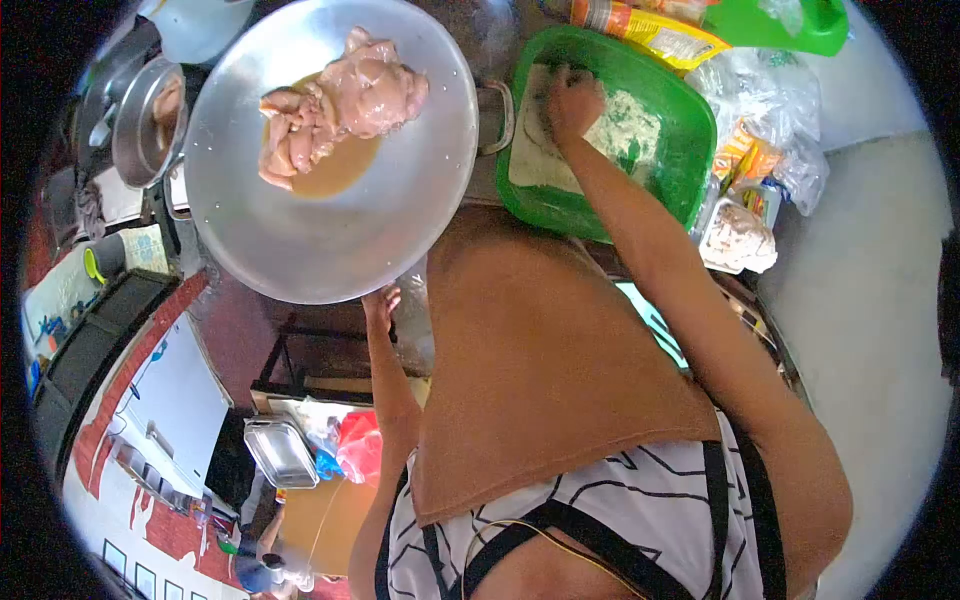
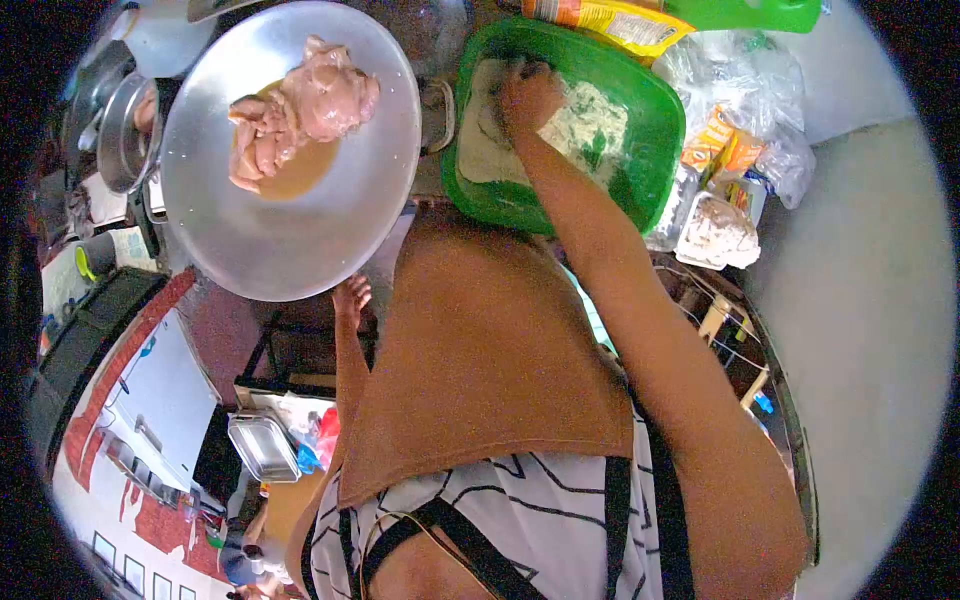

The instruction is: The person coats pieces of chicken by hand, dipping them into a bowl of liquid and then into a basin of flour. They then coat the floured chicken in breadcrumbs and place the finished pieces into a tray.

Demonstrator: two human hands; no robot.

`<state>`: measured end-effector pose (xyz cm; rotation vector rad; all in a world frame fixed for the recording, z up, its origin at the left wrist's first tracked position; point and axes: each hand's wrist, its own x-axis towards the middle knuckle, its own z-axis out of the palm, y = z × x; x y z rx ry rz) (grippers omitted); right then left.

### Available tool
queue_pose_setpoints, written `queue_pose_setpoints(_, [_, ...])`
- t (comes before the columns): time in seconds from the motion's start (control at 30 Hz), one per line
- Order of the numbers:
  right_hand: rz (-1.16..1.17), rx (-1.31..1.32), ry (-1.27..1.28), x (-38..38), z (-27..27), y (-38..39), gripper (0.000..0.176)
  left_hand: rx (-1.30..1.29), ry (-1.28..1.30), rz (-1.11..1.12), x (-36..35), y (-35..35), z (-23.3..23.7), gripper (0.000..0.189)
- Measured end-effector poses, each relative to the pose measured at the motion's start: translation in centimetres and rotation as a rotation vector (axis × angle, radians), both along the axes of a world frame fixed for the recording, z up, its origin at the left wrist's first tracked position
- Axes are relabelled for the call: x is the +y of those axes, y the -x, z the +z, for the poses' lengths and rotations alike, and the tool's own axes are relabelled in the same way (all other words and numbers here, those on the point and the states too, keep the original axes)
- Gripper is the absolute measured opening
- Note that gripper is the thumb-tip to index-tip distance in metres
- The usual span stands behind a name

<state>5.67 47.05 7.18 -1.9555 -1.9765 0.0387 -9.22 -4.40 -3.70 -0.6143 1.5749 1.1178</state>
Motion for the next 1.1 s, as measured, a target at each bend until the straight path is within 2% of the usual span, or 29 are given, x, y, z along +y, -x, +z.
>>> queue_pose_setpoints(0.03, [0.000, 0.017, -0.011, 0.4, 0.9, -0.4, 0.036, -0.002, -0.026, -0.035, 1.0, 0.1, 1.0, 0.041])
queue_pose_setpoints(0.1, [-0.119, 0.403, 0.065, 0.8, 3.1, -2.1, 0.033, -0.012, 0.063, -0.002, 1.8, 0.0, 1.6, 0.042])
queue_pose_setpoints(0.17, [-0.116, 0.351, 0.090, 0.9, 2.3, -5.1, 0.035, 0.001, 0.012, -0.044, 1.5, -0.4, 1.3, 0.041])
queue_pose_setpoints(0.23, [0.020, -0.070, 0.034, -0.5, 2.3, -7.2, 0.035, -0.018, 0.036, -0.106, 2.1, -0.6, 1.0, 0.040])
queue_pose_setpoints(0.3, [0.026, -0.124, 0.056, -0.7, 1.7, -7.8, 0.035, -0.039, 0.073, -0.160, 2.8, -0.9, 0.7, 0.039])
queue_pose_setpoints(0.37, [0.171, -0.143, -0.153, -0.5, 1.2, -7.8, 0.027, -0.093, -0.043, -0.109, 3.1, -1.1, 1.0, 0.037])
queue_pose_setpoints(0.4, [0.210, -0.214, -0.211, -0.4, 1.3, -7.6, 0.028, -0.032, 0.005, -0.138, 3.8, -1.9, 1.5, 0.034])
queue_pose_setpoints(0.43, [0.204, -0.194, -0.216, 0.0, 1.5, -7.1, 0.028, -0.010, 0.003, -0.141, 4.6, -2.3, 1.7, 0.034])
queue_pose_setpoints(0.5, [0.377, -0.048, -0.017, -0.2, 2.5, -7.3, 0.027, -0.055, 0.058, -0.075, 5.0, -3.5, 1.7, 0.030])
queue_pose_setpoints(0.53, [0.376, -0.055, -0.014, -0.8, 2.6, -7.9, 0.027, -0.130, -0.059, -0.064, 3.3, -3.7, -0.3, 0.028])
queue_pose_setpoints(0.63, [0.394, -0.013, -0.127, 0.9, 2.5, -7.4, 0.027, -0.059, -0.026, -0.149, 4.2, -6.0, 0.4, 0.028])
queue_pose_setpoints(0.67, [0.375, -0.015, -0.119, 0.6, 2.3, -7.5, 0.029, -0.024, 0.077, -0.123, 5.6, -7.1, 2.3, 0.030])
queue_pose_setpoints(0.77, [0.367, -0.056, -0.161, 0.0, 2.9, -7.6, 0.026, 0.076, 0.034, -0.179, 4.8, -9.4, 3.9, 0.034])
queue_pose_setpoints(0.83, [0.575, 0.040, -0.079, -0.6, 3.9, -8.4, 0.025, 0.099, 0.066, -0.177, 3.2, -11.0, 4.6, 0.034])
queue_pose_setpoints(0.87, [0.691, 0.103, -0.153, -0.5, 3.3, -8.7, 0.026, 0.075, 0.065, -0.120, 2.3, -11.6, 4.8, 0.033])
queue_pose_setpoints(0.93, [0.786, 0.073, -0.139, -1.3, 3.6, -9.4, 0.026, 0.045, 0.121, -0.035, 1.7, -12.5, 5.5, 0.034])
queue_pose_setpoints(0.97, [0.876, 0.029, -0.126, -1.6, 3.7, -9.7, 0.026, 0.049, 0.122, -0.033, 0.2, -12.8, 4.6, 0.034])
queue_pose_setpoints(1.0, [0.875, 0.031, -0.126, -1.7, 3.6, -9.6, 0.026, -0.052, 0.060, 0.010, -1.0, -13.1, 3.5, 0.033])
queue_pose_setpoints(1.07, [0.810, 0.023, -0.176, -2.2, 2.8, -9.5, 0.025, -0.258, -0.127, 0.040, -6.6, -12.9, -1.6, 0.034])
queue_pose_setpoints(1.1, [0.815, 0.022, -0.169, -2.3, 2.4, -9.5, 0.025, -0.261, -0.123, 0.046, -5.6, -13.5, -0.1, 0.034])
